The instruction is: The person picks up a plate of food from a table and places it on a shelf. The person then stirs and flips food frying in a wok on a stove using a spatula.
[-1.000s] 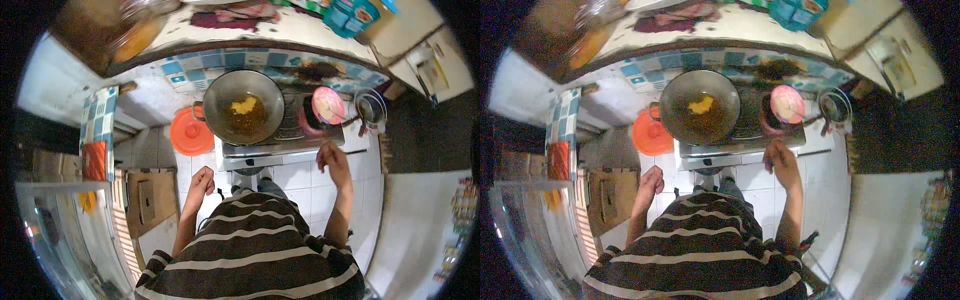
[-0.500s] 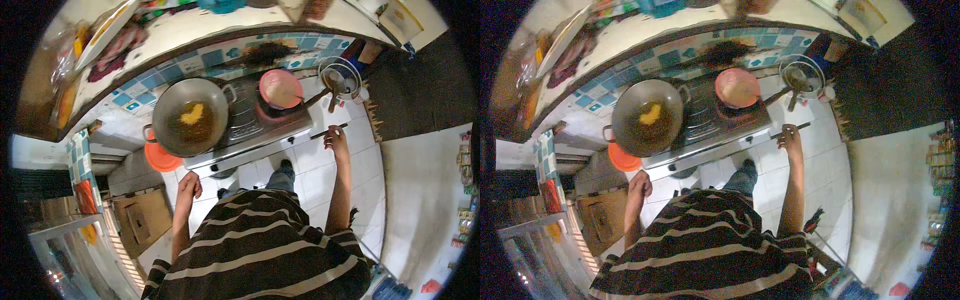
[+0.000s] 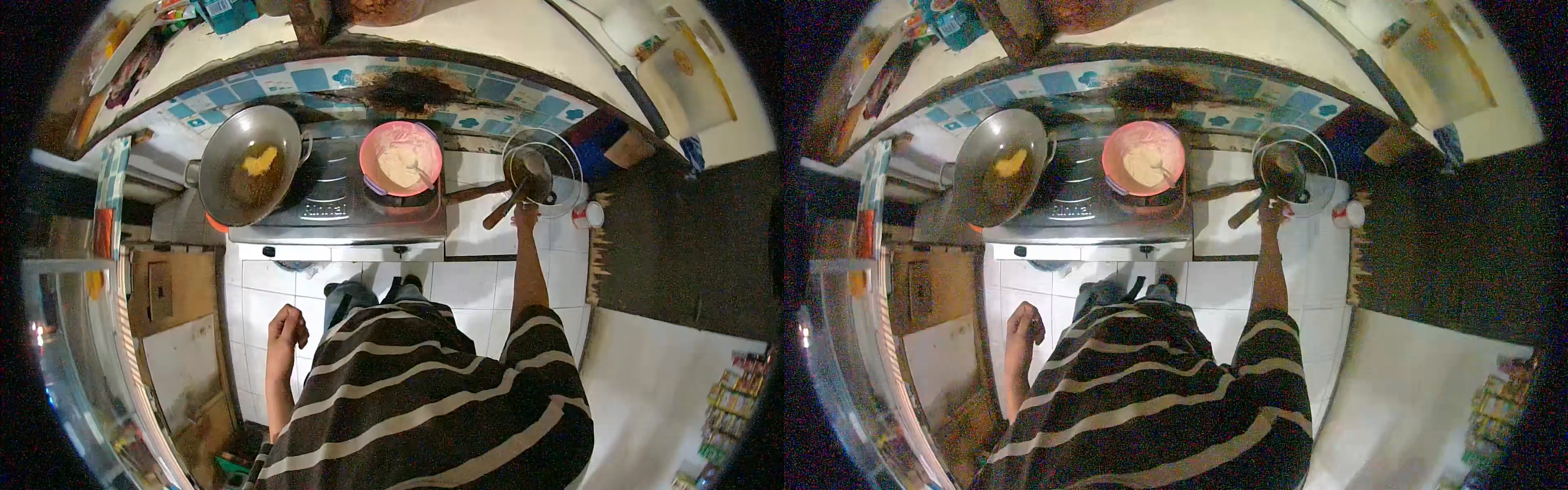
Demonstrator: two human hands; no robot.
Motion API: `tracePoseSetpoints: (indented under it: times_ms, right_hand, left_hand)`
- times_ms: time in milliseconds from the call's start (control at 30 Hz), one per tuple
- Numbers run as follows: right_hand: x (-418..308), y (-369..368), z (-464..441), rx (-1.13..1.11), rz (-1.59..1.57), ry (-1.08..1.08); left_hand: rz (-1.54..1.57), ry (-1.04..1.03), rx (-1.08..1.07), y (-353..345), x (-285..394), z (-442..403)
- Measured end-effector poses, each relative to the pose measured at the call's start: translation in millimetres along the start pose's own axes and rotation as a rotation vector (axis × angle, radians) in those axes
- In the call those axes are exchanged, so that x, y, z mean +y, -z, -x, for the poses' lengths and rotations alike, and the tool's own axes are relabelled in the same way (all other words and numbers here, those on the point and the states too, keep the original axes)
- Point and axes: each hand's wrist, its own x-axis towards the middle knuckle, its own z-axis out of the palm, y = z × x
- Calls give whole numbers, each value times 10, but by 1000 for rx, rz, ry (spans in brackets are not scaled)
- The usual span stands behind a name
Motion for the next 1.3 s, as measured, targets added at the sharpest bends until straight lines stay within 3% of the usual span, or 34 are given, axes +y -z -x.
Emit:
tracePoseSetpoints:
  times_ms: [67, 267, 333, 367, 467, 500, 567, 633, 733, 867, 933, 1033, 1167, 1233, 1267, 1300]
  right_hand:
    - [-268, 217, 58, -190, -96, -220]
    - [88, -287, -88, 94, 93, 30]
    - [29, -265, -35, -47, 48, -118]
    - [8, -273, -38, -24, 66, -56]
    - [455, -818, -279, 459, 247, 433]
    - [469, -823, -307, 585, 305, 692]
    - [483, -848, -327, 453, 304, 706]
    - [87, -393, -158, -38, 98, 232]
    - [-450, 76, 13, -366, -53, -125]
    - [-660, 255, -13, -469, 137, -146]
    - [-706, 289, -2, -400, 19, -112]
    - [-1017, 656, 135, -470, -433, -468]
    - [-729, 615, -67, -570, -794, -622]
    - [-434, 567, -103, -547, -993, -552]
    - [282, 298, -585, -899, -904, -266]
    - [338, 403, -653, -1179, -838, 80]
  left_hand:
    - [-7, 10, 16, -99, -67, 94]
    - [-18, 61, 17, -256, -147, 193]
    - [20, 78, 36, -274, -173, 235]
    - [19, 87, 43, -272, -201, 257]
    - [13, 100, 41, -326, -185, 344]
    - [8, 131, 35, -328, -173, 353]
    - [1, 105, 46, -311, -202, 353]
    - [-13, 94, 58, -329, -192, 358]
    - [-25, 102, 68, -342, -136, 382]
    - [5, 101, 38, -345, -153, 340]
    - [-9, 102, 30, -337, -153, 333]
    - [-25, 108, 29, -306, -153, 300]
    - [-7, 115, 4, -267, -178, 230]
    - [-36, 117, 96, -294, -126, 248]
    - [17, 102, 10, -214, -163, 224]
    - [55, 95, -8, -176, -182, 189]
